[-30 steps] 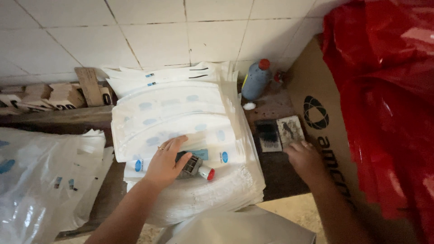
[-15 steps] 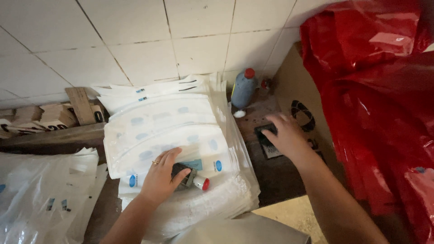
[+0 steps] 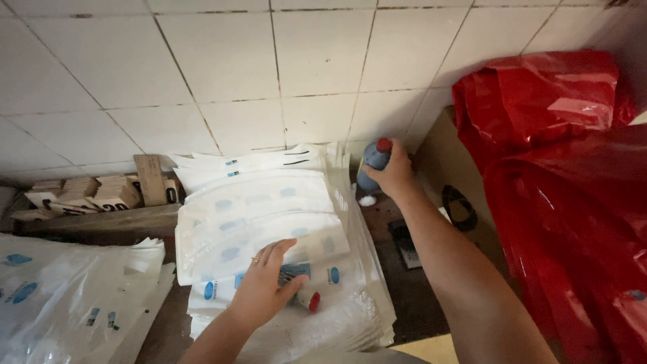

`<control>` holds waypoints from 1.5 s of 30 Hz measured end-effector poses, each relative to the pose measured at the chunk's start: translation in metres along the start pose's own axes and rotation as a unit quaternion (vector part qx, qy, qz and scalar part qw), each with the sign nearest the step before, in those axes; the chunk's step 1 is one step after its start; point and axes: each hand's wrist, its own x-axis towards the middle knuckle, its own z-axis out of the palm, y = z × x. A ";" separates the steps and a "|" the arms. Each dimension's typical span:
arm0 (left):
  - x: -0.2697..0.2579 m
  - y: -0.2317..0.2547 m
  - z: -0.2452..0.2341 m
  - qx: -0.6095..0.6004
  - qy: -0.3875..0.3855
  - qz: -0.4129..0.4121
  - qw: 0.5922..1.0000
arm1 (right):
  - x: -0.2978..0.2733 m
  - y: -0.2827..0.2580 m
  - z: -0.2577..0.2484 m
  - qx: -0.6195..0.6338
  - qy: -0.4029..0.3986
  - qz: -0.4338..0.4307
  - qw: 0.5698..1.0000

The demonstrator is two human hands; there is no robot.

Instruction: The person is manually stamping a stack of white plastic bags using a hand stamp and ink pad.

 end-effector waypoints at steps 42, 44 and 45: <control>0.058 0.141 0.013 -0.301 -0.326 0.034 0.895 | -0.184 -0.120 -0.199 0.041 -0.239 -0.392 0.887; 0.055 0.138 0.025 -0.279 -0.269 0.056 0.920 | -0.185 -0.121 -0.206 0.013 -0.232 -0.360 0.904; 0.055 0.137 0.030 -0.256 -0.210 0.078 0.940 | -0.186 -0.122 -0.209 -0.016 -0.226 -0.327 0.917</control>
